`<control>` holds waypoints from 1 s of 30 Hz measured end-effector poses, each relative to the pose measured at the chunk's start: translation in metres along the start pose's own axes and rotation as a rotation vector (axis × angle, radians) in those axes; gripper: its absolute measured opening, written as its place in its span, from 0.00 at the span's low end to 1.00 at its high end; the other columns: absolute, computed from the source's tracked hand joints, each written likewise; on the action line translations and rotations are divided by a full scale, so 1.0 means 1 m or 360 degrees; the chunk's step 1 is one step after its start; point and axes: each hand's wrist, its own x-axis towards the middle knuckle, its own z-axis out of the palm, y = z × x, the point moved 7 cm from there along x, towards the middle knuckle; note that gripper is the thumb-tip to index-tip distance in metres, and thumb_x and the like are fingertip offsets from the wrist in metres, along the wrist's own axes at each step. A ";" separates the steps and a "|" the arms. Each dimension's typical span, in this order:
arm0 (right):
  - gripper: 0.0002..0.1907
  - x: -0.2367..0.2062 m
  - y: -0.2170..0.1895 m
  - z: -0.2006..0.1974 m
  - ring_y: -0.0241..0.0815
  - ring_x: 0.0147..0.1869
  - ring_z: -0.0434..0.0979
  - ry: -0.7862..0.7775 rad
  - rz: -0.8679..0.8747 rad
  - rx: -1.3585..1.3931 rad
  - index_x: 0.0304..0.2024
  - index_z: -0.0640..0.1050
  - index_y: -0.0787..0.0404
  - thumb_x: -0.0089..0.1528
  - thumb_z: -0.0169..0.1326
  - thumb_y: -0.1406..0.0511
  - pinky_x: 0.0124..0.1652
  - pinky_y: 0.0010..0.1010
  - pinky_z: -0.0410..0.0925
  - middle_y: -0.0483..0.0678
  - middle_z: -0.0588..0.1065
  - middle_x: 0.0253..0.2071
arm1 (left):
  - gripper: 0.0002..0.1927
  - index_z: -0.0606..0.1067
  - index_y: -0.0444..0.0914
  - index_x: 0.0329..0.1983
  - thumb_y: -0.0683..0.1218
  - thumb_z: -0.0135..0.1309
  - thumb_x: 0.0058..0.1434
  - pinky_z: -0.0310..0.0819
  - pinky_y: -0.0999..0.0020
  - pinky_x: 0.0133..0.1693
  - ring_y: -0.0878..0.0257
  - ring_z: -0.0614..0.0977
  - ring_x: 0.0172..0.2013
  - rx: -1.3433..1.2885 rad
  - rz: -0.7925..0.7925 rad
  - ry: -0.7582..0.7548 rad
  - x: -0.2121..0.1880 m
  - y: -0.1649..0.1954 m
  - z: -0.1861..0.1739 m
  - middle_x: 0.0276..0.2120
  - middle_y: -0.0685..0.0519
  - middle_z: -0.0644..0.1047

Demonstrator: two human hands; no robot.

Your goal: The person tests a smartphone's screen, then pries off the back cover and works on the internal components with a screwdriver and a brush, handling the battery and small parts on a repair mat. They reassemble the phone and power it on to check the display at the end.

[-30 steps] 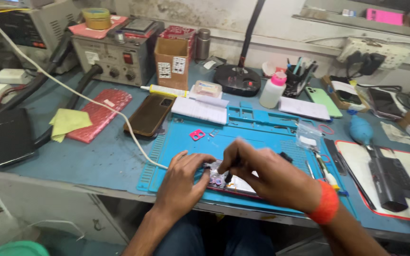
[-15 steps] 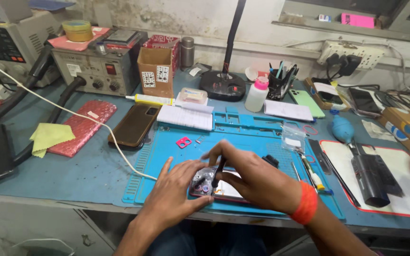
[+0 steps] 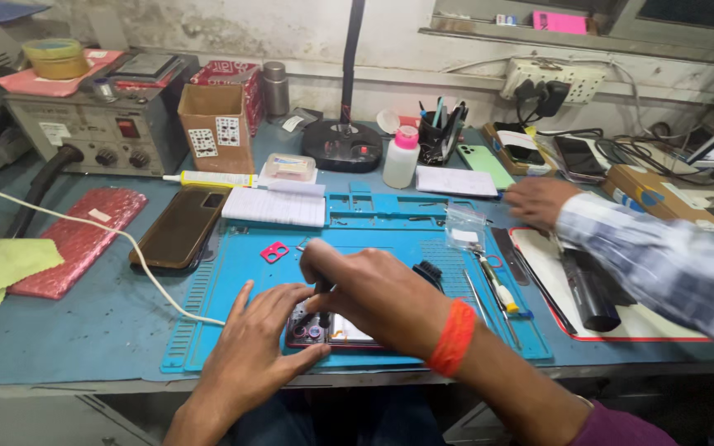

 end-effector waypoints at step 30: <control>0.08 -0.120 0.094 -0.054 0.36 0.45 0.85 0.1172 0.0389 0.0085 0.43 0.71 0.64 0.66 0.58 0.71 0.42 0.29 0.78 0.49 0.83 0.44 | 0.41 0.70 0.42 0.62 0.62 0.68 0.47 0.39 0.40 0.69 0.51 0.70 0.64 -0.0123 0.0037 -0.0046 0.001 0.000 -0.003 0.59 0.48 0.74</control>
